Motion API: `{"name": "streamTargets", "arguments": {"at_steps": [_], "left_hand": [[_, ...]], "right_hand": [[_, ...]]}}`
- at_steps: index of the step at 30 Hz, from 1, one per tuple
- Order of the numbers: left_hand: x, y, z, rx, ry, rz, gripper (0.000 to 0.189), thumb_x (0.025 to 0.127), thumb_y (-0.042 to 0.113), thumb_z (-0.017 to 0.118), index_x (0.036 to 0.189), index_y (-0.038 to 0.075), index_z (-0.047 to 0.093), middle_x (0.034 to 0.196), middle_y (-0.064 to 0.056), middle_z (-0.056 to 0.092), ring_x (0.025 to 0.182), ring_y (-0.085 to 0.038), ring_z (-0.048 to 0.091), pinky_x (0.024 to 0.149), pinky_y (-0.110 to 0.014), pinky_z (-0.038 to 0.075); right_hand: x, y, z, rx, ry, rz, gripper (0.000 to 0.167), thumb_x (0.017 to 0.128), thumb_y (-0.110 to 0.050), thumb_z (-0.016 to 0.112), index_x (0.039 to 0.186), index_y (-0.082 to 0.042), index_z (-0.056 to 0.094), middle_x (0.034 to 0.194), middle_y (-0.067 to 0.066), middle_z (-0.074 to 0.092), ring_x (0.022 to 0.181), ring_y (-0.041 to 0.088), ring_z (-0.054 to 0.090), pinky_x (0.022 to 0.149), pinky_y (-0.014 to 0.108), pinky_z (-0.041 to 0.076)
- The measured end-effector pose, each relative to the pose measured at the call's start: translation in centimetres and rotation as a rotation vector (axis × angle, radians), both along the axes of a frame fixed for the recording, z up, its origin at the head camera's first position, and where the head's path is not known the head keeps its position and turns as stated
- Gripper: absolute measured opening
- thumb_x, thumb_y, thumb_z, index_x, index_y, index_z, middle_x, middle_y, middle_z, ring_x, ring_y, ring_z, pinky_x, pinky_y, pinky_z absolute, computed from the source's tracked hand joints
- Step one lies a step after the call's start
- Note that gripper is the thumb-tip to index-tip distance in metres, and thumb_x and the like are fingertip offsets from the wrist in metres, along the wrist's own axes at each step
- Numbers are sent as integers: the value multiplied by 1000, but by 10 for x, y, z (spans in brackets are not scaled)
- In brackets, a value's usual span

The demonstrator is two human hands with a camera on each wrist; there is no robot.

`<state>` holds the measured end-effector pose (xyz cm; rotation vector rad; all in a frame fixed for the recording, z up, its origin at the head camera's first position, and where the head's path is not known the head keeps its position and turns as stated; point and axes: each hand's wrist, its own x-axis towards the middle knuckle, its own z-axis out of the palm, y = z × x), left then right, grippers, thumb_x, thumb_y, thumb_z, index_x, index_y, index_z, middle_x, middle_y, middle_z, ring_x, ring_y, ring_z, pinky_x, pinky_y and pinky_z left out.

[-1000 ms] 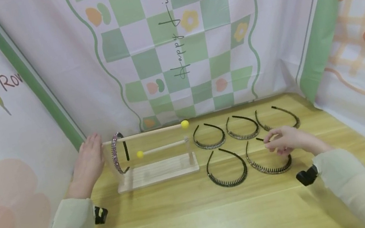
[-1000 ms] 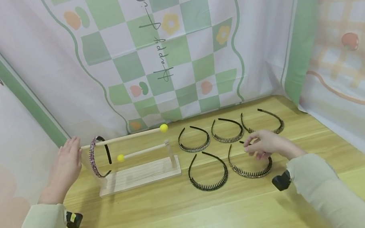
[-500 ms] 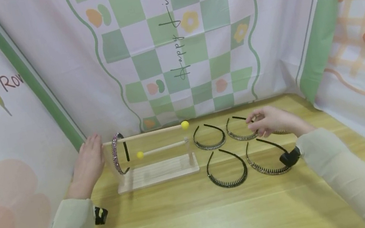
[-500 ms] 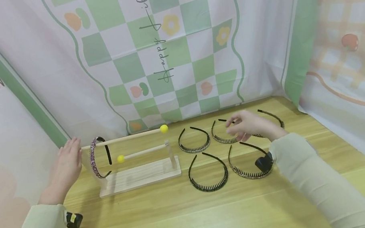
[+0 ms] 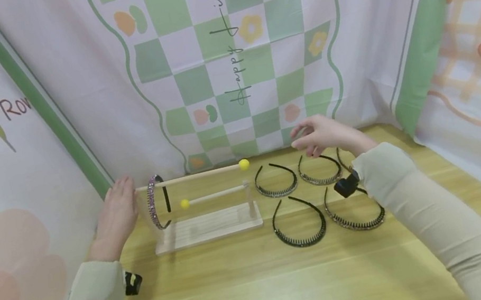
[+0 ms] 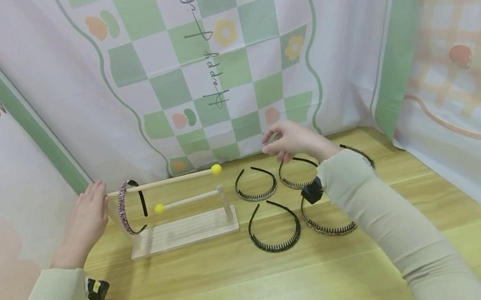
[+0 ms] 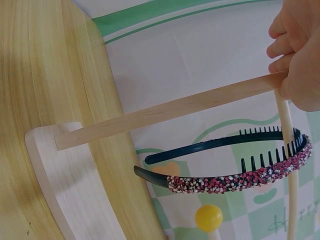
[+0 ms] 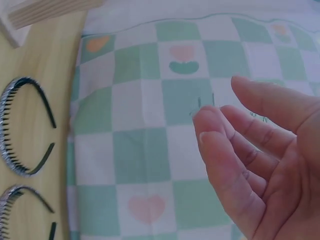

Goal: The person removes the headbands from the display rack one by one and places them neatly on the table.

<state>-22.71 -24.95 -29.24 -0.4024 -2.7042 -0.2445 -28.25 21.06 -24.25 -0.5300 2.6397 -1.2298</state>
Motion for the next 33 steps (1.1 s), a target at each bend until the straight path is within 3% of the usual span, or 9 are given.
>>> {"name": "streamTargets", "arguments": {"at_steps": [14, 33], "left_hand": [[-4, -2, -3, 1, 33, -12, 42, 98, 6, 38, 134, -14, 29, 139, -34, 26, 128, -47, 23, 109, -52, 11], [-5, -3, -4, -4, 23, -13, 43, 98, 7, 37, 134, -15, 29, 139, -34, 26, 129, -47, 23, 109, -52, 11]], "right_hand": [[-9, -58, 39, 46, 86, 22, 35, 88, -15, 62, 119, -1, 53, 94, 15, 62, 69, 26, 62, 63, 35, 57], [-13, -134, 45, -9, 121, 89, 33, 88, -18, 63, 118, -8, 56, 97, 9, 63, 68, 26, 63, 61, 33, 57]]}}
